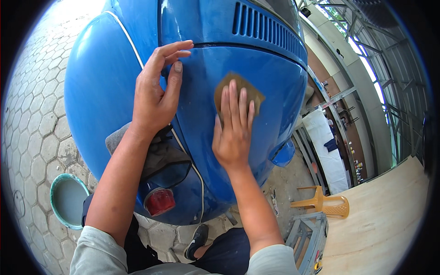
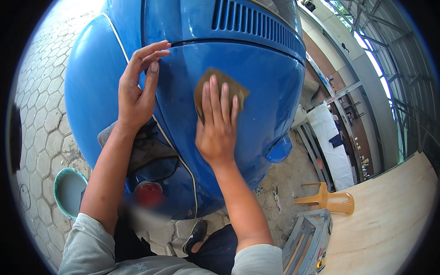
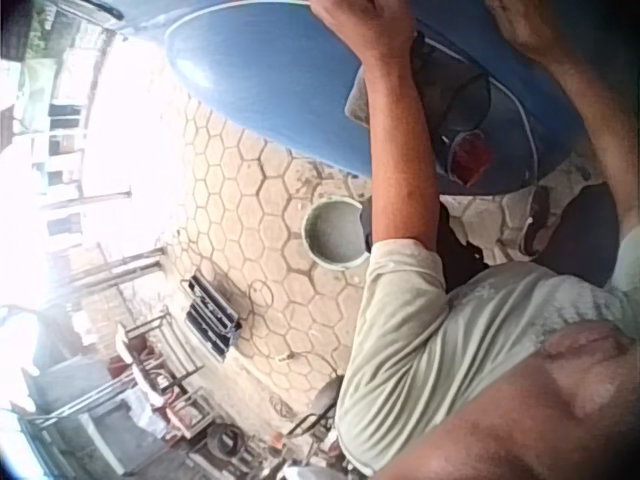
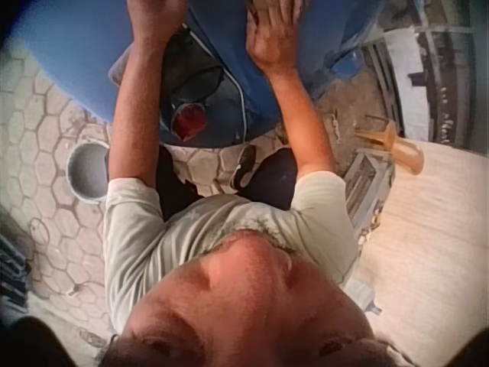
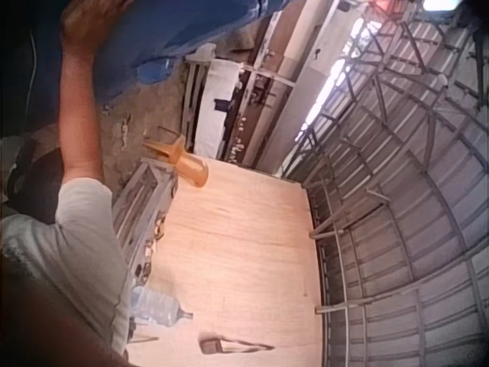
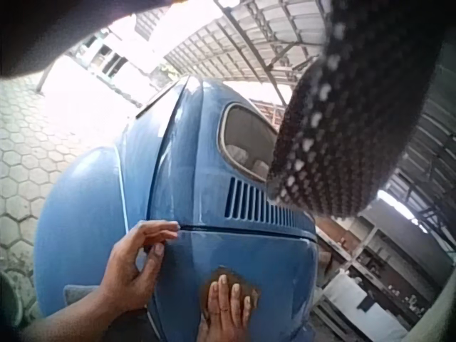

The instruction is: The person sands the rear panel of a car using sandpaper sheets, rubbing different sections of the surface while holding a cloth.

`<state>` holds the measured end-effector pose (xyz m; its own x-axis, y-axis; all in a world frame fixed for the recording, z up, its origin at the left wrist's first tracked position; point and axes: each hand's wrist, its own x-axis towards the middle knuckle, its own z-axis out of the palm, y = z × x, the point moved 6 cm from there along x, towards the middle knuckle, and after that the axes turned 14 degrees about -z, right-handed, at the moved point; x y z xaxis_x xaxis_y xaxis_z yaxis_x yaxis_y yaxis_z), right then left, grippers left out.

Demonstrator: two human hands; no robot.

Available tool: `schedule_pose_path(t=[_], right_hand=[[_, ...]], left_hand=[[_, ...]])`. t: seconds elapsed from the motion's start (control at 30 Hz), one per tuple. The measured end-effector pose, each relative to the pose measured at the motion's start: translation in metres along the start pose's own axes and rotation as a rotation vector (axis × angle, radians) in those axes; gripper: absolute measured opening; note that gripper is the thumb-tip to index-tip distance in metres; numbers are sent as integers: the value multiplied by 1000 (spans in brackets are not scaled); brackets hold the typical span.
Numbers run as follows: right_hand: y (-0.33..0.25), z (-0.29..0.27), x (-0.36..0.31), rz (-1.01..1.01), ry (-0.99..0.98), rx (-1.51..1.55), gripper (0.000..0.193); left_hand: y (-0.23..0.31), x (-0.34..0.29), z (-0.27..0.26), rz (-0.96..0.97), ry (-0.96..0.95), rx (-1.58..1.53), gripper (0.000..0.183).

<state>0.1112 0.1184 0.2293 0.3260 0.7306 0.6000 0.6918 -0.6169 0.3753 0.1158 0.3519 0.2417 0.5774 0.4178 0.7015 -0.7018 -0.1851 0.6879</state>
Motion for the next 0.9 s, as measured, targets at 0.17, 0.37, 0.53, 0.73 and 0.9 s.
schedule_pose_path(t=[0.17, 0.37, 0.53, 0.73, 0.9], right_hand=[[-9, 2, -64, 18, -95, 61, 80], [6, 7, 58, -147, -32, -38, 89], [-7, 7, 69, -155, -5, 24, 89], [-25, -2, -65, -22, -179, 56, 90], [-13, 6, -19, -86, -160, 45, 90]], left_hand=[[0, 6, 2, -35, 32, -126, 35], [-4, 6, 2, -74, 14, -146, 35], [-13, 3, 0, -82, 25, -195, 36], [-4, 2, 0, -89, 57, -200, 35], [-7, 4, -3, -95, 45, -210, 36]])
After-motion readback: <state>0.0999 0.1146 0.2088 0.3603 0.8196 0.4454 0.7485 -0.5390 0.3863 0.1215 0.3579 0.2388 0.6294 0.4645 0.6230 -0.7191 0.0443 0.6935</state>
